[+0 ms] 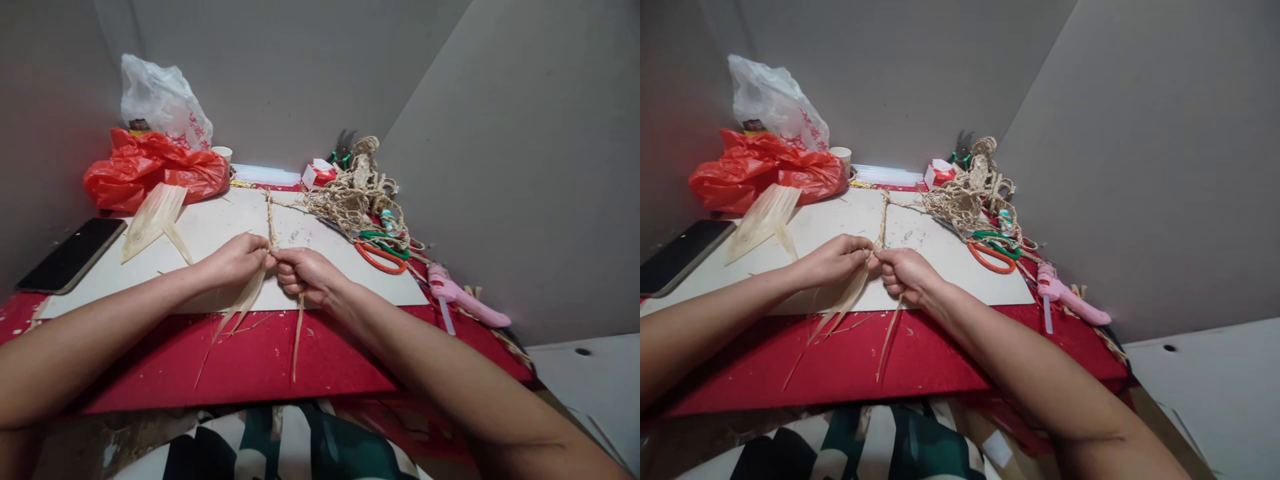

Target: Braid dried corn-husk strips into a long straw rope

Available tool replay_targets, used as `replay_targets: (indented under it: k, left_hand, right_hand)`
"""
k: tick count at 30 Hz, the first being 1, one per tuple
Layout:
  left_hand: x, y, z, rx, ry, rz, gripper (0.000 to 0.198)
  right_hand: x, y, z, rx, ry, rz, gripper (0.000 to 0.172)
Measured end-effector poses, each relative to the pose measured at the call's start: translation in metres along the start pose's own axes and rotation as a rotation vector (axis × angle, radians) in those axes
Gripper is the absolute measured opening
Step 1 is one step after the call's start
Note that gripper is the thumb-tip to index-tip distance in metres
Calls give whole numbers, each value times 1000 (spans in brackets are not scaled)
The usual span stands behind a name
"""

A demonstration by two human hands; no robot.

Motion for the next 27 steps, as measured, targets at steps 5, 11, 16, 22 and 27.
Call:
replay_targets:
  k: [5,11,16,22,27]
  left_hand:
    - [6,7,-5,28,43,20,21]
    - [14,10,-21,50,95,-6,19]
    - [10,4,-1,40,121,36,25]
    - [1,-8,-7,441,99,105,15]
    - [3,-9,-29,681,-66,237,12]
  right_hand:
    - [-1,2,-3,-68,13,22,27]
    - [-2,4,0,-115,27,3,30]
    - [-2,0,-1,-196,-64,-37,17]
    - [-3,-2,-2,-142,-200,-95,18]
    - [-4,-2,1,-43,-260,-100,15]
Point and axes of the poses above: each hand's wrist, its own x-axis away from the middle knuckle, its own z-axis out of the back of the hand, y = z × x, the point moved 7 cm from there along -x, towards the middle knuckle, and after that the axes turned 4 degrees about -x, right-handed, at the moved point
